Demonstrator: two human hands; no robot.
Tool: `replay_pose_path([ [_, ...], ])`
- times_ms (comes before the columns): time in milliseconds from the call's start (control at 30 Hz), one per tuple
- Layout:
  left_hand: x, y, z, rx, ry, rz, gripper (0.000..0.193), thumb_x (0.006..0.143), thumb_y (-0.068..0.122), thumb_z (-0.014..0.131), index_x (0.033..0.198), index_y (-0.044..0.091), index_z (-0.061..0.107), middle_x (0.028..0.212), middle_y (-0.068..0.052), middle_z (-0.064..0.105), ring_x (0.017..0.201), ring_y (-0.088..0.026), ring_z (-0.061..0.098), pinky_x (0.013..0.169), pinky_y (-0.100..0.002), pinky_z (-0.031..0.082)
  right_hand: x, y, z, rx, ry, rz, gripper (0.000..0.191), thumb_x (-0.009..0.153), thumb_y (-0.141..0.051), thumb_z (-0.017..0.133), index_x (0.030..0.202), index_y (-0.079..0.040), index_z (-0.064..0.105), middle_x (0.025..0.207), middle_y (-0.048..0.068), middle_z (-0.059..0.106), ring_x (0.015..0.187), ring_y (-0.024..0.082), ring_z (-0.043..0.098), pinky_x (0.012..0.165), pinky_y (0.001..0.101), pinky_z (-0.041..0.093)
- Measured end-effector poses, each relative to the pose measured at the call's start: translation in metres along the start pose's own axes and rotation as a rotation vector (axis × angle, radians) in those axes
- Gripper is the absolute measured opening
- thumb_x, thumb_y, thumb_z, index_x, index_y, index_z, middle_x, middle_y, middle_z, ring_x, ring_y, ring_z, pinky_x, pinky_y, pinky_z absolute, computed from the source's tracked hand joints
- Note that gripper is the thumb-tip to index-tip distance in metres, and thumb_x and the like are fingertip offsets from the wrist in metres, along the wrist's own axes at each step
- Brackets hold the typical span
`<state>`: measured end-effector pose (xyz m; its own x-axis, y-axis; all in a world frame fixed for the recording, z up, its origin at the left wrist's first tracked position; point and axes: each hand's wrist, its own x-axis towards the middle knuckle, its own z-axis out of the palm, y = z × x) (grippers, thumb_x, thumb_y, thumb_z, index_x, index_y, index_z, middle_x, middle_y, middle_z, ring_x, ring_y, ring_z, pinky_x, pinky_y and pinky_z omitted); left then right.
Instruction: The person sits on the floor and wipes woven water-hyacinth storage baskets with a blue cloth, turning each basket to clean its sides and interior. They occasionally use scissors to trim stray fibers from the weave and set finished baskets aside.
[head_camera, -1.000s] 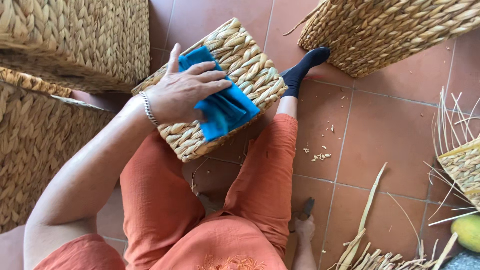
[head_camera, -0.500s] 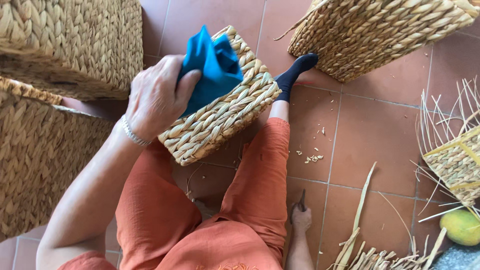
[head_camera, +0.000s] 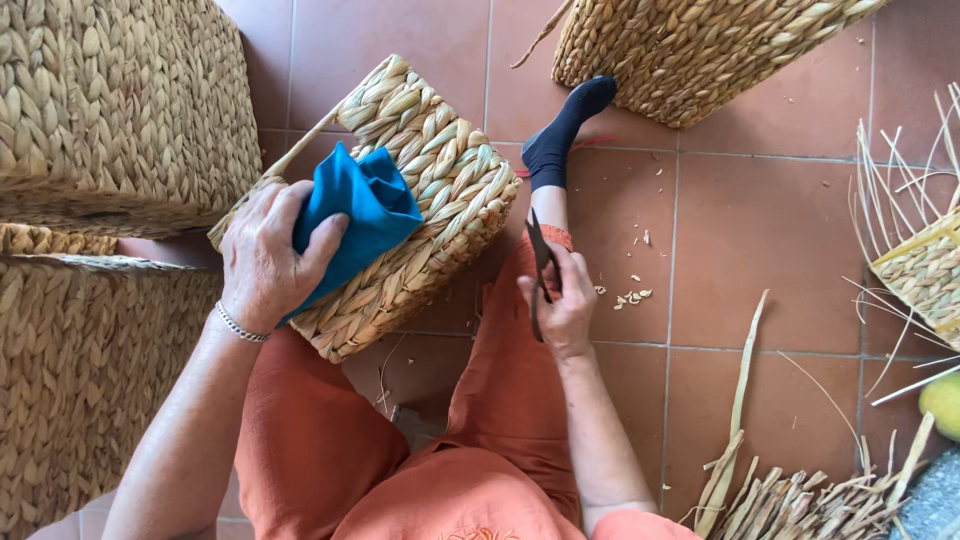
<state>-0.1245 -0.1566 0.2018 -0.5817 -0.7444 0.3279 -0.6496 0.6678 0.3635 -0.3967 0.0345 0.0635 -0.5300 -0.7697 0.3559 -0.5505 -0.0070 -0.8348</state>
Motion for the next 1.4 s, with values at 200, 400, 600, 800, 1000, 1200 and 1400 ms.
replay_pose_path([
  [200, -0.001, -0.001, 0.0, -0.027, -0.043, -0.026, 0.038, 0.098, 0.029, 0.073, 0.12, -0.001, 0.065, 0.106, -0.018, 0.065, 0.103, -0.039, 0.063, 0.092, -0.047, 0.05, 0.015, -0.012, 0.02, -0.037, 0.035, -0.2, 0.06, 0.081, -0.016, 0.088, 0.132, -0.003, 0.06, 0.099, 0.009, 0.061, 0.084, 0.025, 0.062, 0.077, 0.0392, 0.055],
  [400, -0.001, 0.0, 0.0, -0.031, -0.035, -0.027, 0.038, 0.098, 0.029, 0.074, 0.12, 0.0, 0.065, 0.107, -0.018, 0.065, 0.104, -0.039, 0.063, 0.093, -0.047, 0.05, 0.011, -0.013, 0.023, -0.098, 0.009, -0.176, 0.064, 0.077, -0.019, 0.092, 0.131, -0.003, 0.061, 0.092, 0.007, 0.059, 0.079, 0.023, 0.061, 0.071, 0.0382, 0.054],
  [600, -0.002, -0.001, 0.001, -0.017, -0.032, -0.036, 0.039, 0.097, 0.03, 0.074, 0.12, 0.0, 0.065, 0.106, -0.017, 0.064, 0.104, -0.038, 0.063, 0.093, -0.047, 0.05, 0.015, -0.01, 0.024, -0.085, 0.056, -0.158, 0.06, 0.078, -0.017, 0.093, 0.129, -0.003, 0.064, 0.082, 0.005, 0.05, 0.071, 0.021, 0.055, 0.067, 0.0375, 0.052],
  [800, -0.005, -0.001, 0.002, -0.003, -0.017, -0.019, 0.038, 0.098, 0.03, 0.074, 0.121, 0.001, 0.065, 0.108, -0.017, 0.065, 0.107, -0.038, 0.063, 0.096, -0.047, 0.05, 0.011, -0.01, 0.026, -0.146, 0.072, -0.194, 0.063, 0.077, -0.019, 0.093, 0.13, -0.003, 0.063, 0.086, 0.006, 0.055, 0.075, 0.022, 0.059, 0.067, 0.0382, 0.052],
  [1000, -0.004, -0.001, 0.002, -0.011, -0.027, -0.038, 0.039, 0.097, 0.03, 0.075, 0.12, 0.001, 0.065, 0.105, -0.017, 0.064, 0.105, -0.038, 0.062, 0.094, -0.047, 0.049, 0.019, -0.004, 0.028, -0.191, 0.063, -0.239, 0.063, 0.079, -0.016, 0.091, 0.134, -0.003, 0.063, 0.09, 0.008, 0.06, 0.079, 0.027, 0.064, 0.071, 0.0409, 0.056],
  [1200, -0.003, 0.0, 0.003, -0.003, -0.016, -0.021, 0.039, 0.097, 0.03, 0.075, 0.121, 0.001, 0.065, 0.106, -0.017, 0.064, 0.106, -0.038, 0.062, 0.096, -0.048, 0.049, 0.028, 0.006, 0.019, -0.206, 0.067, -0.371, 0.066, 0.079, -0.021, 0.091, 0.133, 0.0, 0.061, 0.098, 0.013, 0.063, 0.083, 0.033, 0.065, 0.071, 0.0444, 0.056],
  [1400, -0.005, -0.002, 0.004, -0.007, -0.022, -0.034, 0.039, 0.097, 0.031, 0.075, 0.121, 0.002, 0.065, 0.106, -0.017, 0.064, 0.107, -0.039, 0.063, 0.096, -0.048, 0.049, 0.031, 0.006, 0.006, -0.309, -0.005, -0.405, 0.07, 0.077, -0.032, 0.092, 0.13, 0.001, 0.063, 0.092, 0.013, 0.066, 0.072, 0.032, 0.063, 0.064, 0.0429, 0.053],
])
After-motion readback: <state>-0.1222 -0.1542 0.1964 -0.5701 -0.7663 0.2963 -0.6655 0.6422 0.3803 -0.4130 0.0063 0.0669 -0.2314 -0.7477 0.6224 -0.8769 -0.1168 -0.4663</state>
